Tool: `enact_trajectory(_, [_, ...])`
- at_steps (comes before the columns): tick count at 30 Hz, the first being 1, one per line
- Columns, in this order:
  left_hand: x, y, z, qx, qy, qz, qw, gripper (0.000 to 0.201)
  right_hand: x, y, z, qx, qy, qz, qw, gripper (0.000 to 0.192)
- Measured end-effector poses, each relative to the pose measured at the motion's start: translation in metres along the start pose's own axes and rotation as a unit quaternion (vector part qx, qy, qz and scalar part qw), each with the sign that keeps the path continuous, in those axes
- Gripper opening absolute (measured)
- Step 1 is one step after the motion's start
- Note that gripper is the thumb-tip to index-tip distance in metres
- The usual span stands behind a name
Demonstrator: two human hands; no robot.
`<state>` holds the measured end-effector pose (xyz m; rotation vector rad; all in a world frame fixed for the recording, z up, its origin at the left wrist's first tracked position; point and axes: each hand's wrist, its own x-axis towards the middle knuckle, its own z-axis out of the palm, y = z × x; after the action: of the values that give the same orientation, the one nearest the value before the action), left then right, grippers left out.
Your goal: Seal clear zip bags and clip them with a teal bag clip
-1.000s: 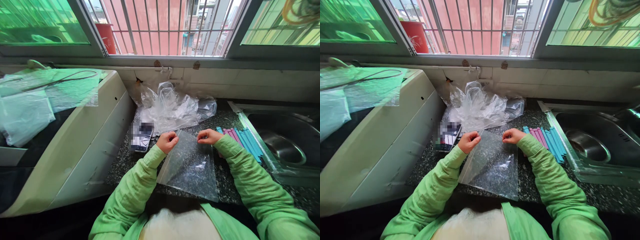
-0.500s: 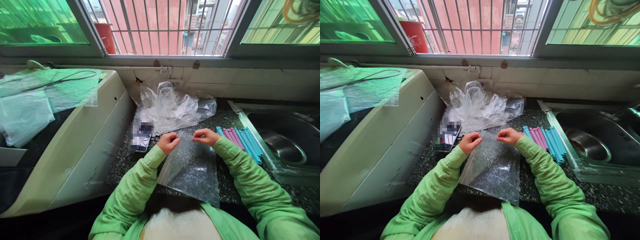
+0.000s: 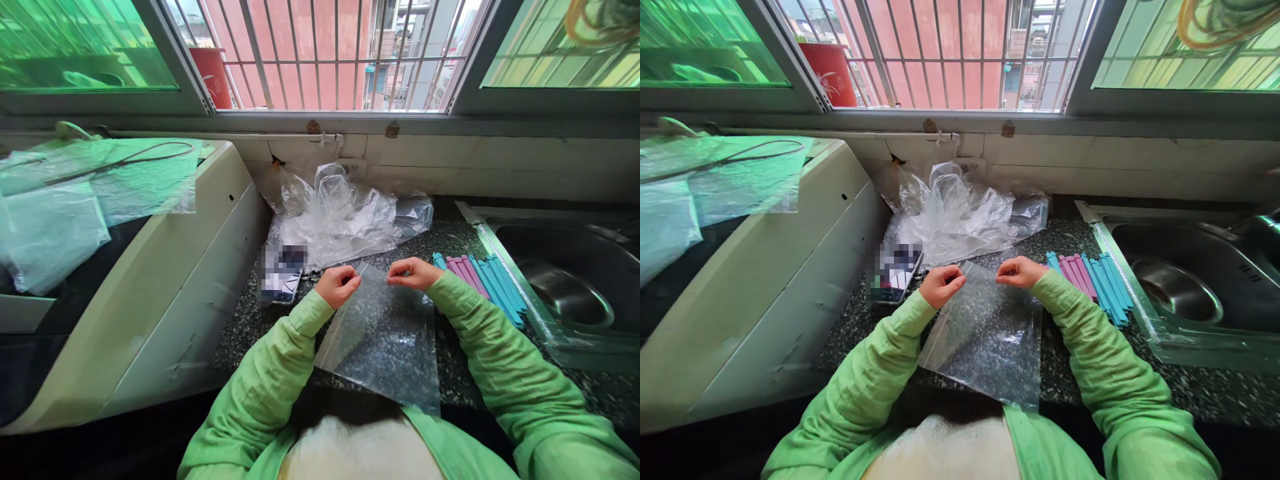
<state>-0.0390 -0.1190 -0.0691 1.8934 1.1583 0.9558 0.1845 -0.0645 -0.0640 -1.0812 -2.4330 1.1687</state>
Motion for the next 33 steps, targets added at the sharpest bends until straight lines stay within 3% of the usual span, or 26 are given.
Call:
enact_trajectory(11, [0.000, -0.002, 0.003, 0.041, -0.015, -0.003, 0.999, 0.022, -0.002, 0.006, -0.004, -0.023, -0.039, -0.004, 0.999, 0.048])
enact_trajectory(19, [0.001, -0.005, 0.004, 0.032, -0.004, -0.002, 0.999, 0.020, -0.003, 0.004, -0.006, -0.016, -0.032, -0.001, 0.999, 0.046])
enact_trajectory(28, [0.001, -0.005, 0.003, 0.008, 0.023, 0.005, 1.000, 0.023, -0.003, -0.002, 0.000, -0.014, 0.014, 0.007, 1.000, 0.044])
enact_trajectory(33, [0.001, -0.005, 0.004, 0.011, 0.019, 0.003, 1.000, 0.025, 0.000, -0.010, 0.006, -0.016, 0.054, -0.030, 0.998, 0.042])
